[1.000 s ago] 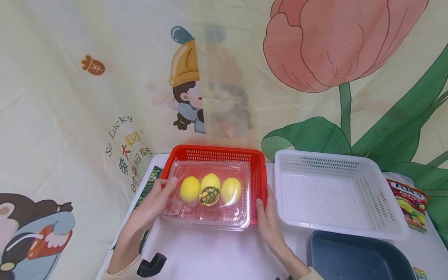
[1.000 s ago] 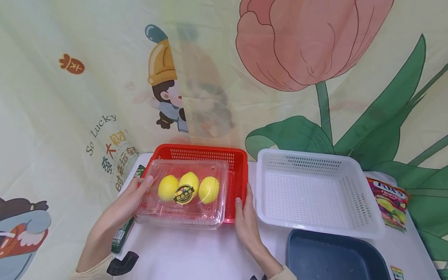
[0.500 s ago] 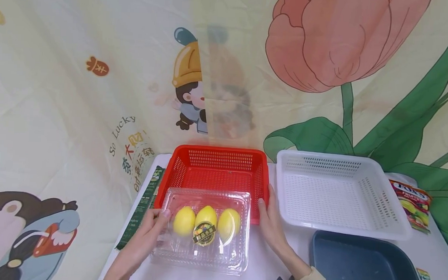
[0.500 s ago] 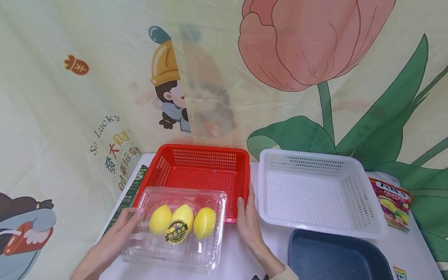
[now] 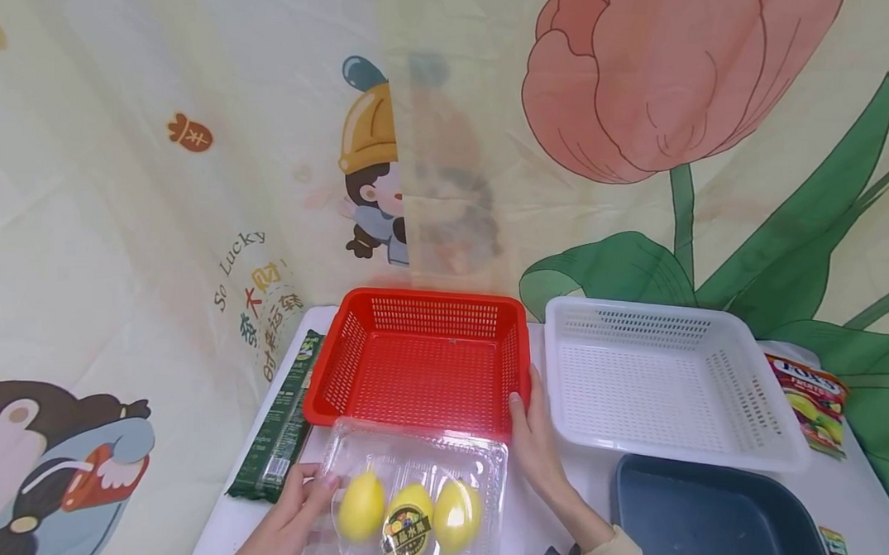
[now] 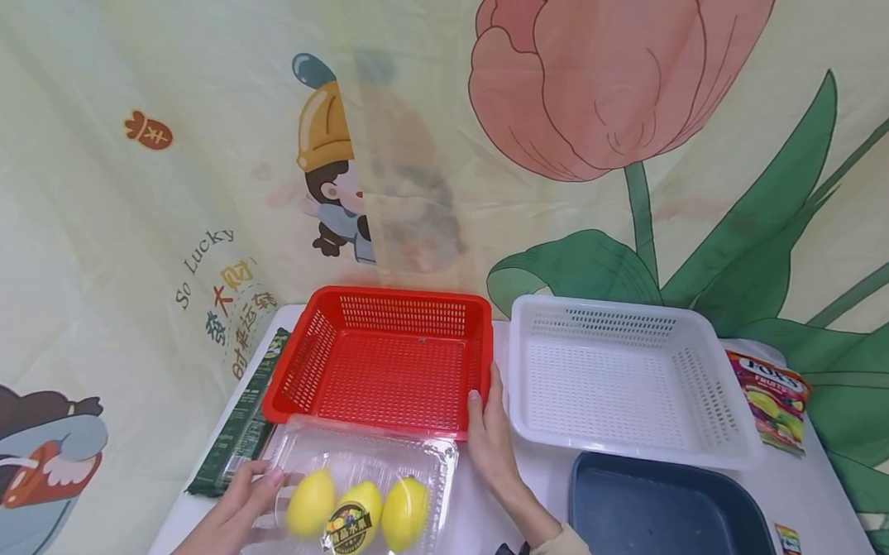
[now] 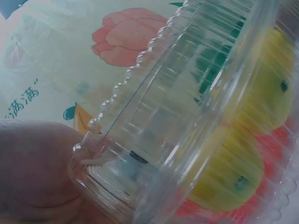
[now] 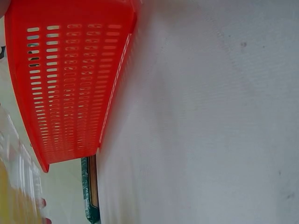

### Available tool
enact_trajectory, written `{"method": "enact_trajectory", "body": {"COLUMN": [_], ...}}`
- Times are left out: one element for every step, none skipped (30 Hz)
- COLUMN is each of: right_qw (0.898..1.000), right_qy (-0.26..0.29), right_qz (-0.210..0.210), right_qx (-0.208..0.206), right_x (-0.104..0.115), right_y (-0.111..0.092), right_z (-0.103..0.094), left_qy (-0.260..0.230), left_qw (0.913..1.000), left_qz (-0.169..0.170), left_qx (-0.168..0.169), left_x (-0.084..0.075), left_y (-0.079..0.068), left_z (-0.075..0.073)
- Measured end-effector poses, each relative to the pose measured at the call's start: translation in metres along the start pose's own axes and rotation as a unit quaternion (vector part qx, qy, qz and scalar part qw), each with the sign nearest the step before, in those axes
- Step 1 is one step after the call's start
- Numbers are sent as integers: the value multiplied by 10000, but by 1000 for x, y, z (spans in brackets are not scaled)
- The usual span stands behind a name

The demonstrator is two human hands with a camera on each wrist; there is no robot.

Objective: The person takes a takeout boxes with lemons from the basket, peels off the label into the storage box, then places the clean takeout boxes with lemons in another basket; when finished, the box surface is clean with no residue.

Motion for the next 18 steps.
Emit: {"method": "enact_trajectory", "body": {"right_qw": [10000, 10000, 10000, 10000, 9999, 9999, 9999, 9998, 9998, 9998, 9998, 9998, 9998, 9997, 9997, 9997, 9997, 9996], "right_qy": [-13, -38, -62, -80, -97, -118, -126, -129, -124, -107, -97, -84, -82, -99, -108, -125, -145, -157], "right_qz": [-1, 9, 15, 33, 53, 76, 89, 104, 118, 128, 140, 153, 165, 181, 188, 189, 187, 184], "right_qx": [0, 16, 21, 33, 48, 60, 68, 80, 78, 80, 81, 83, 88, 99, 99, 106, 109, 117], "right_x": [0, 0, 0, 0, 0, 0, 0, 0, -1, -1, -2, -2, -3, -3, -3, -2, -2, -1], "right_y": [0, 0, -1, -1, -1, -1, -1, 0, 0, 0, 1, 1, 1, 1, 1, 1, 1, 0], "right_z": [0, 0, 0, 0, 0, 0, 0, 0, 0, 0, 1, 1, 1, 1, 1, 1, 1, 1], "left_qy": [24, 48, 80, 101, 113, 141, 169, 192, 224, 255, 285, 304, 291, 259, 253, 242, 228, 214], "left_qw": [10000, 9998, 9997, 9997, 9996, 9995, 9994, 9992, 9991, 9989, 9986, 9984, 9984, 9985, 9985, 9984, 9986, 9987], "left_qz": [-84, -162, -219, -221, -222, -246, -260, -277, -275, -266, -267, -245, -187, -104, -50, -20, 19, 31], "left_qx": [24, 49, 67, 76, 96, 134, 175, 215, 250, 298, 359, 415, 454, 465, 482, 502, 486, 472], "left_x": [3, 7, 10, 13, 16, 18, 21, 24, 27, 29, 32, 35, 37, 38, 40, 42, 44, 45], "left_y": [0, 0, 0, 1, 2, 3, 4, 5, 6, 8, 9, 10, 11, 13, 14, 16, 17, 18], "left_z": [1, 3, 4, 5, 7, 9, 11, 13, 15, 17, 18, 20, 21, 22, 23, 23, 24, 25]}}
Point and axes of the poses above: each hand's wrist, its own y-axis towards the middle knuckle, its own z-axis out of the palm, x = y × z, the point moved 6 cm from there along y, towards the middle knuckle, and after that the axes turned 9 degrees about -x, right-handed, at the moved point
